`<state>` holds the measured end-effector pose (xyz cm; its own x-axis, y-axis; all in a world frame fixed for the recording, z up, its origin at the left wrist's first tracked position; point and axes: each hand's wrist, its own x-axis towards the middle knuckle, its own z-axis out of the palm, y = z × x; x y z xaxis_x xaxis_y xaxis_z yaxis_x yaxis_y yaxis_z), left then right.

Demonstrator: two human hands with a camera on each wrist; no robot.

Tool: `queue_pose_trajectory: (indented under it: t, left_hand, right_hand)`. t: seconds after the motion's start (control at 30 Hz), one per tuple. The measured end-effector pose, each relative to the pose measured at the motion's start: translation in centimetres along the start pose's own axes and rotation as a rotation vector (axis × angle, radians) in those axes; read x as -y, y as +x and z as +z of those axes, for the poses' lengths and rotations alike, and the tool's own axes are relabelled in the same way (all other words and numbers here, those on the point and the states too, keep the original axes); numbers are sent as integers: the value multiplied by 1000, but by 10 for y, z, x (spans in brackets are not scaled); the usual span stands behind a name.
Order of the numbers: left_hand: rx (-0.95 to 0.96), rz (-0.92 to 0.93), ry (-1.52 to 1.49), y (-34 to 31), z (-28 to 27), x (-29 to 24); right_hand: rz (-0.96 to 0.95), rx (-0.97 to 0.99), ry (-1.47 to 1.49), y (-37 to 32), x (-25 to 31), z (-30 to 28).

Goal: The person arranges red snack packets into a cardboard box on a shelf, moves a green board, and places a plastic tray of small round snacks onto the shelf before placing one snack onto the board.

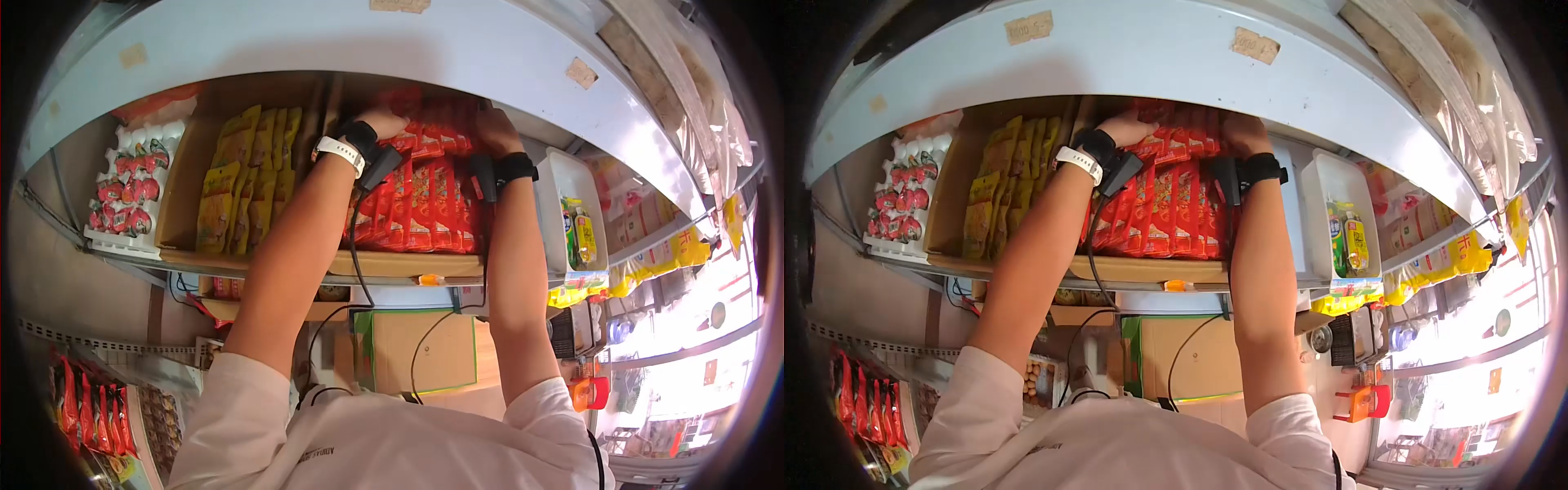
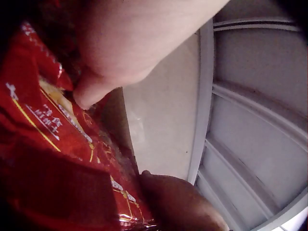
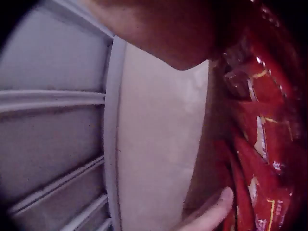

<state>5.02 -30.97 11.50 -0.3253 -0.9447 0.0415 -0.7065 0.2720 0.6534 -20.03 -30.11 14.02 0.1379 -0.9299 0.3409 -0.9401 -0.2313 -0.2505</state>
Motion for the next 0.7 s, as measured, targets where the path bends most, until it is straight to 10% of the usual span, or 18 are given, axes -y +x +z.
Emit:
queue_pose_trajectory:
  t: [0.23, 0.7]
  left_hand:
    - [23, 69, -2, -7, -5, -6]
    - [100, -11, -143, 5, -1, 8]
  right_hand:
    - [242, -52, 125, -4, 18, -4]
    - [133, -142, 98, -8, 9, -4]
